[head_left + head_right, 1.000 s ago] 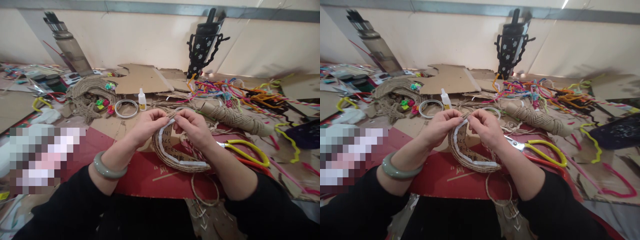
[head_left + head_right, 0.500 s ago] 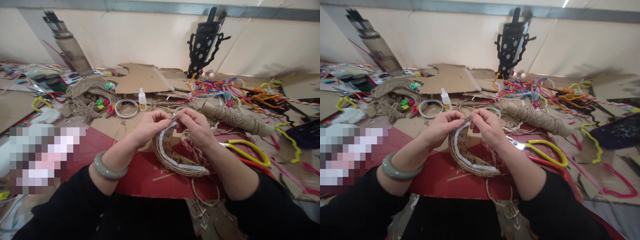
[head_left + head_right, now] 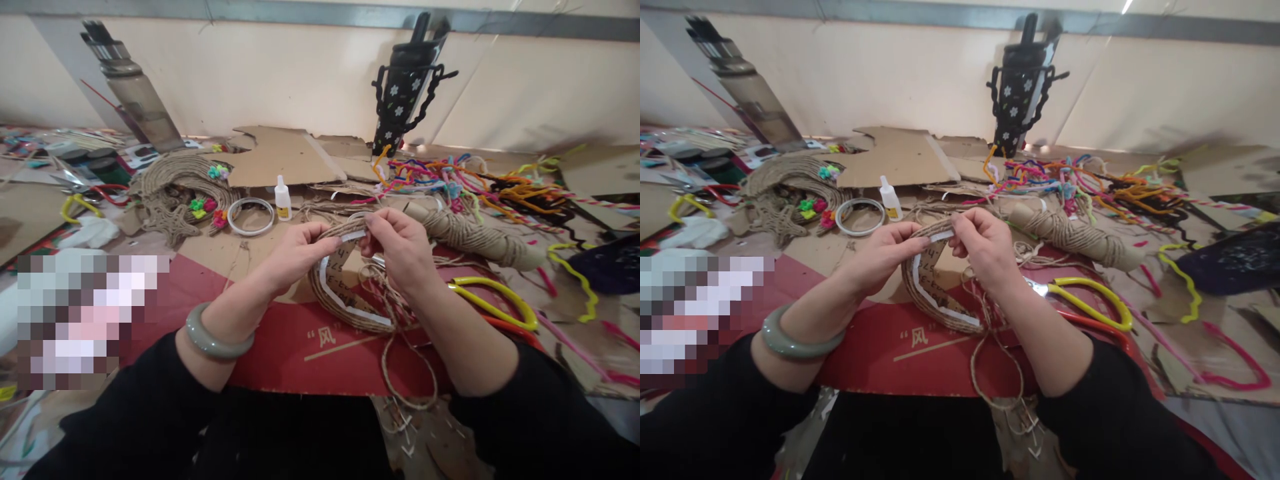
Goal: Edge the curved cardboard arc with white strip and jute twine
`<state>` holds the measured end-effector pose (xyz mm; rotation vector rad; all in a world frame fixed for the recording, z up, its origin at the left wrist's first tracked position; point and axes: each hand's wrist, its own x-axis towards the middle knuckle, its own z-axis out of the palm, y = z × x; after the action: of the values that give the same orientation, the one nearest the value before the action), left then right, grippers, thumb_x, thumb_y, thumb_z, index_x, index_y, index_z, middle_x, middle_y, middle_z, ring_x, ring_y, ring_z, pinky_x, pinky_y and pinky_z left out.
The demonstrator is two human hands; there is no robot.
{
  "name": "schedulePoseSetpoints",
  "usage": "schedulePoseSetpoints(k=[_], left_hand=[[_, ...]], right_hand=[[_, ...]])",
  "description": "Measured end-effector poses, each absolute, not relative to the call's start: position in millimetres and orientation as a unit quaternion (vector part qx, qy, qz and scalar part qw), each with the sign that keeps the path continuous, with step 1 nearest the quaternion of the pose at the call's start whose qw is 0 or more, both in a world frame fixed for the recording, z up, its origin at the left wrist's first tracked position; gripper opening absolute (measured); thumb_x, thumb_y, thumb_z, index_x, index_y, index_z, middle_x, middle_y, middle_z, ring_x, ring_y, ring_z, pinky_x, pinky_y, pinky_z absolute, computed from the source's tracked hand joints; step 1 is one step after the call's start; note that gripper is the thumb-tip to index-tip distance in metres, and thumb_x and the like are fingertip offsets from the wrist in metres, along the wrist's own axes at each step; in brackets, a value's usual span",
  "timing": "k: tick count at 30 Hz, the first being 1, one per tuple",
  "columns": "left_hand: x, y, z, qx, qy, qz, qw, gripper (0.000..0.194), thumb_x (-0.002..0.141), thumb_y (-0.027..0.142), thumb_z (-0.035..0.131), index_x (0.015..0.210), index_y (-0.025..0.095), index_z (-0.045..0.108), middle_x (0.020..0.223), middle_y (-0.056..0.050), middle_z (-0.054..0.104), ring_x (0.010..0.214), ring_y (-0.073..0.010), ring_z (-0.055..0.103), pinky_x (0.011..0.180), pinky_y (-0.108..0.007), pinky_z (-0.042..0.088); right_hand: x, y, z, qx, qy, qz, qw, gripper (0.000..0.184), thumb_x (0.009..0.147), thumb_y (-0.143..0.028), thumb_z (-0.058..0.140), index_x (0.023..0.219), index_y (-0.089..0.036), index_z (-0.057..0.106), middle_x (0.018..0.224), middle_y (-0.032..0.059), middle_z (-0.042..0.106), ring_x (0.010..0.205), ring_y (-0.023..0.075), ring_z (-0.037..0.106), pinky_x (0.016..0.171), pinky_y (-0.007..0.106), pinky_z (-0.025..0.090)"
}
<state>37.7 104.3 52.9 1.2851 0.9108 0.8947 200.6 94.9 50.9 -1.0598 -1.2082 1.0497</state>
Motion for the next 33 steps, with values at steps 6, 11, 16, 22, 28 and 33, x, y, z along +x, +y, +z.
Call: schedulePoseSetpoints(k=[6, 11, 16, 22, 28, 33], left_hand=[[36.9, 106.3, 52.1, 0.553, 0.392, 0.405, 0.613, 0.024, 0.067, 0.034, 0.071, 0.071, 0.014, 0.058, 0.060, 0.003, 0.053, 0.052, -0.0060, 0.043, 0.048, -0.020, 0.033], [38.2, 104.9, 52.8, 0.555, 0.399, 0.401, 0.610, 0.024, 0.063, 0.031, 0.073, 0.069, 0.014, 0.057, 0.059, 0.004, 0.051, 0.050, -0.0052, 0.041, 0.046, -0.019, 0.030], [37.3, 105.2, 51.2, 0.543, 0.379, 0.406, 0.630, 0.026, 0.066, 0.036, 0.071, 0.073, 0.014, 0.058, 0.062, 0.003, 0.054, 0.053, -0.0064, 0.045, 0.050, -0.021, 0.035], [34.3, 107.8, 50.8, 0.557, 0.387, 0.419, 0.604, 0.018, 0.067, 0.030, 0.068, 0.071, 0.014, 0.059, 0.062, 0.003, 0.055, 0.054, -0.0065, 0.045, 0.053, -0.021, 0.035], [35.9, 106.8, 54.6, 0.553, 0.404, 0.426, 0.592, 0.020, 0.064, 0.030, 0.070, 0.070, 0.014, 0.059, 0.062, 0.003, 0.056, 0.055, -0.0070, 0.046, 0.052, -0.021, 0.036], [36.8, 105.9, 54.5, 0.562, 0.405, 0.417, 0.589, 0.025, 0.061, 0.032, 0.074, 0.067, 0.015, 0.058, 0.059, 0.004, 0.053, 0.052, -0.0062, 0.042, 0.051, -0.021, 0.035]], right_hand=[[198.4, 92.8, 51.3, -0.429, -0.576, 0.487, 0.497, 0.025, 0.074, -0.040, 0.066, 0.072, -0.018, 0.055, 0.055, -0.0037, 0.056, 0.045, 0.0067, 0.049, 0.044, 0.020, 0.041], [195.8, 93.6, 51.3, -0.450, -0.597, 0.471, 0.468, 0.017, 0.072, -0.033, 0.063, 0.075, -0.017, 0.056, 0.055, -0.0048, 0.054, 0.045, 0.0067, 0.048, 0.044, 0.021, 0.040], [197.3, 95.8, 49.6, -0.455, -0.573, 0.460, 0.503, 0.016, 0.071, -0.032, 0.062, 0.074, -0.018, 0.055, 0.053, -0.0056, 0.053, 0.043, 0.0056, 0.046, 0.042, 0.020, 0.039], [199.9, 96.0, 48.1, -0.440, -0.559, 0.457, 0.535, 0.016, 0.073, -0.032, 0.062, 0.072, -0.018, 0.054, 0.053, -0.0063, 0.053, 0.042, 0.0047, 0.046, 0.042, 0.018, 0.038], [195.6, 92.1, 50.7, -0.440, -0.578, 0.481, 0.491, 0.022, 0.074, -0.038, 0.063, 0.071, -0.018, 0.055, 0.054, -0.0039, 0.056, 0.045, 0.0067, 0.049, 0.043, 0.020, 0.041], [194.1, 93.0, 50.2, -0.460, -0.594, 0.465, 0.468, 0.021, 0.071, -0.036, 0.063, 0.066, -0.017, 0.055, 0.051, -0.0036, 0.053, 0.044, 0.0069, 0.047, 0.043, 0.021, 0.039]])
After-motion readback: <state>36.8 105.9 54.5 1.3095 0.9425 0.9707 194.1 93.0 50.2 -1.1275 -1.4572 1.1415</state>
